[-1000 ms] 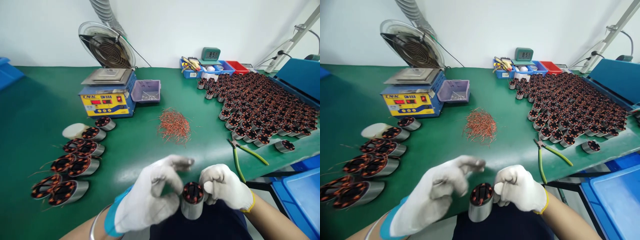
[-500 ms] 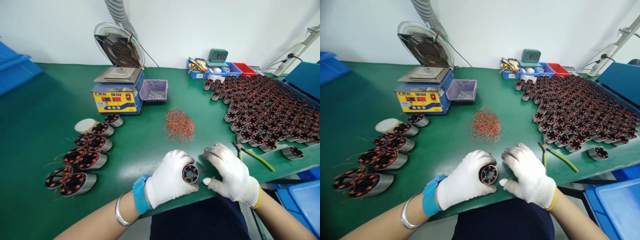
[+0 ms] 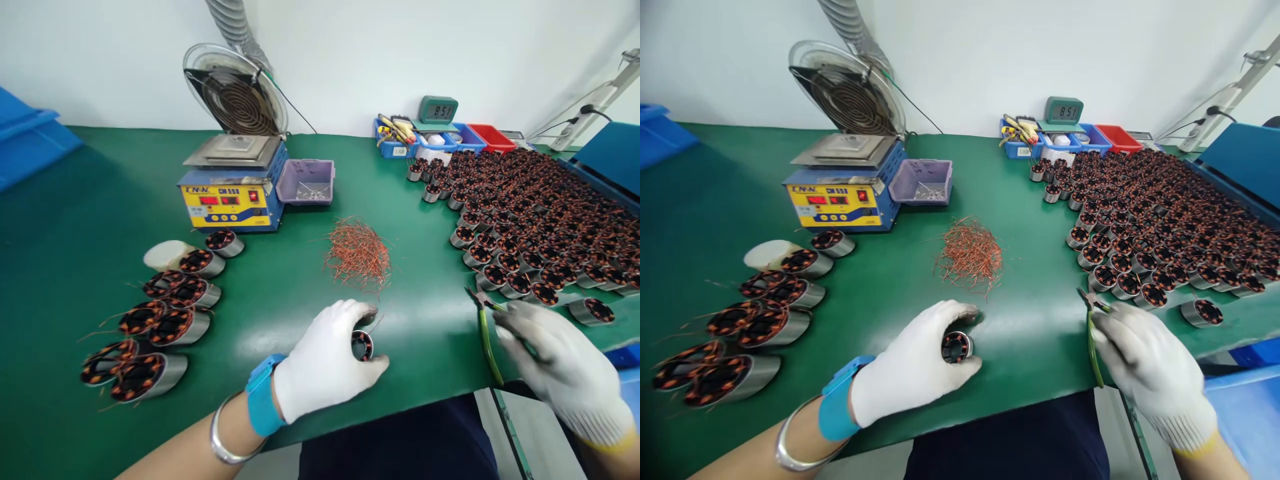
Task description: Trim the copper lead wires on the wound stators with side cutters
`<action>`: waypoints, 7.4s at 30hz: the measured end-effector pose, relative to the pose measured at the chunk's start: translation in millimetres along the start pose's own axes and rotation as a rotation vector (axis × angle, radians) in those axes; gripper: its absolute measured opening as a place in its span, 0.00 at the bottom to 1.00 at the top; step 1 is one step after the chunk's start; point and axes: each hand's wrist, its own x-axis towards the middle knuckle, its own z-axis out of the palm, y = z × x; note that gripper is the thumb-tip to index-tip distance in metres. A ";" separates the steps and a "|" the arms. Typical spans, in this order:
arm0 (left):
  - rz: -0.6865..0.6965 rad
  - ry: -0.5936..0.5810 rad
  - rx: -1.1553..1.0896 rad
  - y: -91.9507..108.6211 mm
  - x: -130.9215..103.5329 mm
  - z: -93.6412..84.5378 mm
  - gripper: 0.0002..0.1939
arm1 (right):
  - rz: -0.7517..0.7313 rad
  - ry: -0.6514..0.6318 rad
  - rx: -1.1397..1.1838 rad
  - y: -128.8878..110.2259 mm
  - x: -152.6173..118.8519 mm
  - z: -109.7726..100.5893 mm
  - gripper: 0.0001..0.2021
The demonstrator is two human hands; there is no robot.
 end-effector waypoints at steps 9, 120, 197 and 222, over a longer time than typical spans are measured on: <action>-0.274 -0.150 -0.781 -7.7 7.9 7.9 0.30 | 0.343 -0.191 -0.245 -1.6 -38.9 32.5 0.43; -0.035 -0.075 -0.798 1.9 -12.9 -39.4 0.13 | 0.760 -0.384 1.319 -105.1 48.6 38.1 0.30; 0.010 -0.342 -0.283 -10.9 2.8 -10.7 0.07 | 0.260 -0.384 0.525 -131.5 59.4 33.4 0.28; -0.006 -0.064 -0.225 -5.9 2.5 -17.1 0.12 | 0.266 -0.109 0.392 -142.3 62.3 59.5 0.19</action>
